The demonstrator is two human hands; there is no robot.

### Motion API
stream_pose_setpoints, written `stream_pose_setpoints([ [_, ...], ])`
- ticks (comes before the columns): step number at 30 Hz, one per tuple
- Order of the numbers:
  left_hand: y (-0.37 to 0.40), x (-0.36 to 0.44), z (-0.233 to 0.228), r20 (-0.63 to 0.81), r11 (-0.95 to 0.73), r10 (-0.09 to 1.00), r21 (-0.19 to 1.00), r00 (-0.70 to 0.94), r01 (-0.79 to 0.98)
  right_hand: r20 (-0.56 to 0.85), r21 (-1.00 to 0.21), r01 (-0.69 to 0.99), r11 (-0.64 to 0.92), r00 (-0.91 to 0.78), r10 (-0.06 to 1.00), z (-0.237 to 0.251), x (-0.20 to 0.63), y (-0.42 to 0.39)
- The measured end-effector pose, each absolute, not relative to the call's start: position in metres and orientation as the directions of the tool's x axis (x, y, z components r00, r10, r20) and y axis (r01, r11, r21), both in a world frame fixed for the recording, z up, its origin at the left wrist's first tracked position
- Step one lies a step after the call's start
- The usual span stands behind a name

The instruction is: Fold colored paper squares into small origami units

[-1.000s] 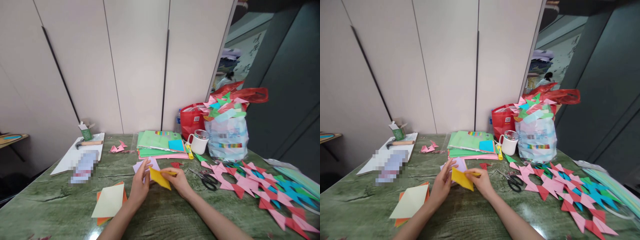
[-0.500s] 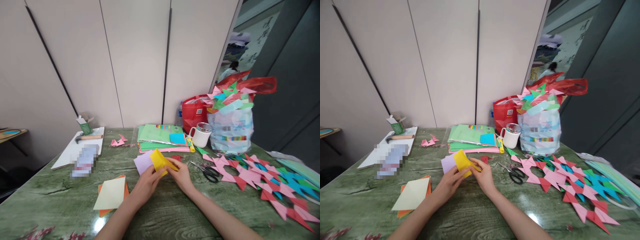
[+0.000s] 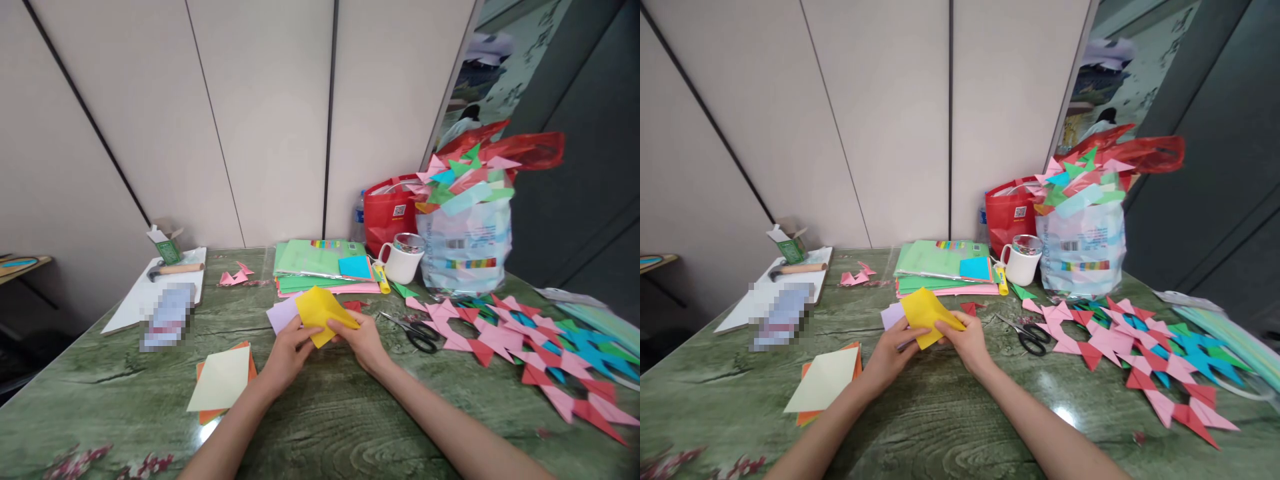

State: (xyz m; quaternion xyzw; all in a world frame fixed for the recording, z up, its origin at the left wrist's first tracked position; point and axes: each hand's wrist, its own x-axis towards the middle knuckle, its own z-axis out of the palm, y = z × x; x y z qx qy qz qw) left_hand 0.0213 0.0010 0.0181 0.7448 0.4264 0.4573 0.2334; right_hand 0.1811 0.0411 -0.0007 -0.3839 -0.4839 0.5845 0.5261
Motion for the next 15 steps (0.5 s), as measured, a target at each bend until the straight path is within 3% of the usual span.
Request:
stream_pose_setpoints([
  [6, -0.001, 0.022, 0.028, 0.361, -0.332, 0.933, 0.869, -0.011, 0.367, 0.073, -0.972, -0.236, -0.009, -0.337, 0.939, 0.006, 0.180, 0.036],
  [10, -0.003, 0.024, 0.034, 0.185, -0.162, 0.967, 0.977, -0.175, 0.136, 0.092, -0.982, -0.187, 0.005, -0.460, 0.883, 0.009, 0.181, 0.034],
  [15, -0.004, 0.029, 0.034, 0.190, -0.189, 0.972, 0.982, -0.141, 0.016, 0.146, -0.989, -0.078, 0.125, -0.451, 0.880, 0.005, 0.181, 0.036],
])
